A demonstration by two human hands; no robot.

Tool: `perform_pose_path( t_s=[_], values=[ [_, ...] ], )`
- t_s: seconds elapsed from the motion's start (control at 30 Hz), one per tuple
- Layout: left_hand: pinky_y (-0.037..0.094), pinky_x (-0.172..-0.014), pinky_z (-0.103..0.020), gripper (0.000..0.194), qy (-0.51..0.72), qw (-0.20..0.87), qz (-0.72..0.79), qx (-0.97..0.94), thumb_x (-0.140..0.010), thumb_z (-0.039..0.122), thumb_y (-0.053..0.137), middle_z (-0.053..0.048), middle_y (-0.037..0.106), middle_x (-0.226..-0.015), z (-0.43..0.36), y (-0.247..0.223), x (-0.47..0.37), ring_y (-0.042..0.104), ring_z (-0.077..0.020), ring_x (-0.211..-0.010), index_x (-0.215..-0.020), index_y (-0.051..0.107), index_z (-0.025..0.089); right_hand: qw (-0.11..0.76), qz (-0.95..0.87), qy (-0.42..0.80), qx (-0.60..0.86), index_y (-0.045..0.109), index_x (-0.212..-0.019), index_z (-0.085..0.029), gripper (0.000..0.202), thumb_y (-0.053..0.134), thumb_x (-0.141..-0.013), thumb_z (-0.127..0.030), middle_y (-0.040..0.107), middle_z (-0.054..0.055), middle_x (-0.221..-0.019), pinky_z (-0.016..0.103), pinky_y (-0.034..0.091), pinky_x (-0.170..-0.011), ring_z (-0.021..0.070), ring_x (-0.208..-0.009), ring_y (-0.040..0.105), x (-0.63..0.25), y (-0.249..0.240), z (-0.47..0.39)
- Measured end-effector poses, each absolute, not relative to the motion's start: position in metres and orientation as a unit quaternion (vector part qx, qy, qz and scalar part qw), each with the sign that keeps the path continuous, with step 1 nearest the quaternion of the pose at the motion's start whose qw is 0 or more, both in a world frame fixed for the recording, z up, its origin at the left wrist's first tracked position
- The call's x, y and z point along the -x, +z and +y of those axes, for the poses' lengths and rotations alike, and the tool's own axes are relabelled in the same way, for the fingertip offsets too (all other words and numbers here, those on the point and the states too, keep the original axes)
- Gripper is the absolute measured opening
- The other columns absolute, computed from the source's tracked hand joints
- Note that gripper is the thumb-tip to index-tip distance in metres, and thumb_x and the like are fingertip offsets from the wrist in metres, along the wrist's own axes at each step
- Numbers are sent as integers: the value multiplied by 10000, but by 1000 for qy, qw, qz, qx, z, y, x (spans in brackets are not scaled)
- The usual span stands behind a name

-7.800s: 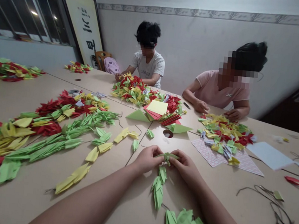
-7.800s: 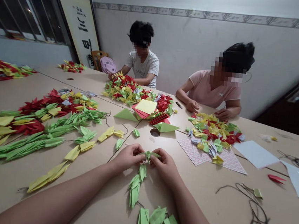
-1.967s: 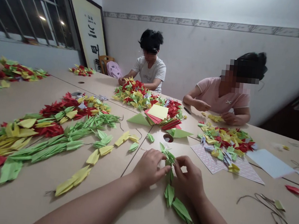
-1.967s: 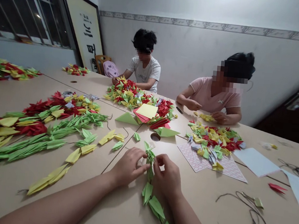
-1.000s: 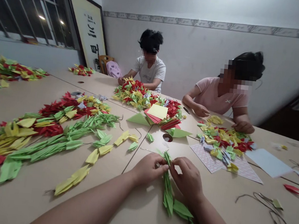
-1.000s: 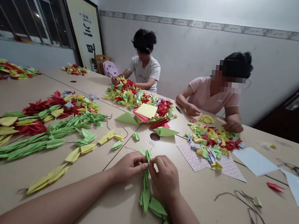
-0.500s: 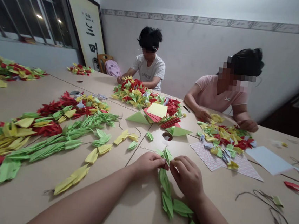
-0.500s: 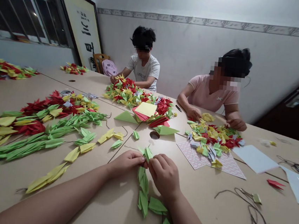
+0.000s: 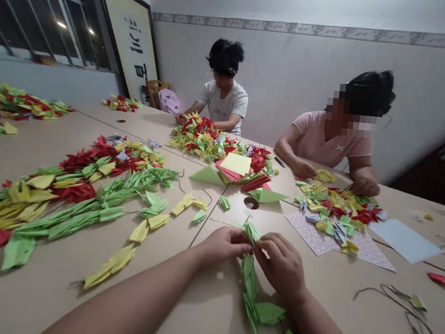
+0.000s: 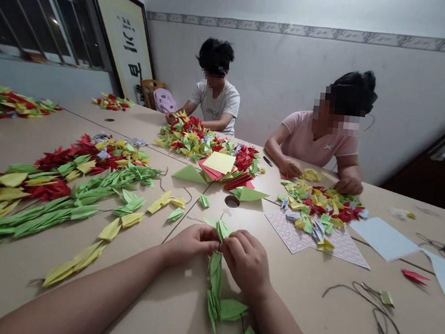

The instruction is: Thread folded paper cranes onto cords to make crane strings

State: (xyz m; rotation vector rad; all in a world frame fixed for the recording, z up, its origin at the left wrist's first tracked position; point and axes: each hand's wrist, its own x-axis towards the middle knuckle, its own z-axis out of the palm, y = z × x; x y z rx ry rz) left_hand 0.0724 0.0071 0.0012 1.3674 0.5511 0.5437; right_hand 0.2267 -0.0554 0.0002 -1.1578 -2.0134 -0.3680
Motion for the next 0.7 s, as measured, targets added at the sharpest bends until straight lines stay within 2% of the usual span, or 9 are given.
perform_pose_path(
  t_s=[0.2, 0.43, 0.6, 0.7],
  values=[
    [401, -596, -230, 201, 265, 695, 253, -618, -681, 274, 595, -26, 583, -675, 5, 0, -73, 500, -100, -584, -777, 606, 98, 403, -785, -112, 456, 476, -687, -187, 122, 496, -763, -93, 554, 14, -654, 239, 405, -590, 126, -658, 511, -226, -1, -53],
    [404, -586, -230, 89, 297, 622, 292, -662, -670, 157, 505, -3, 560, -648, 1, -2, -76, 506, -114, -591, -710, 575, 120, 413, -783, -38, 464, 497, -702, -194, 113, 500, -760, -97, 547, 19, -691, 263, 422, -607, 137, -692, 509, -226, 1, -53],
    [405, -585, -222, 155, 316, 570, 300, -697, -766, 264, 465, 8, 536, -637, 4, -7, -74, 513, -111, -591, -689, 524, 143, 466, -738, 6, 489, 500, -723, -195, 82, 509, -755, -120, 546, 51, -866, 279, 453, -682, 152, -828, 534, -228, -2, -53],
    [404, -600, -227, 209, 326, 534, 305, -718, -810, 312, 427, 1, 549, -674, 4, -6, -72, 517, -112, -601, -718, 519, 149, 488, -713, 62, 499, 474, -738, -195, 77, 488, -770, -126, 569, 55, -882, 259, 468, -661, 148, -842, 550, -228, -4, -53]
  ],
)
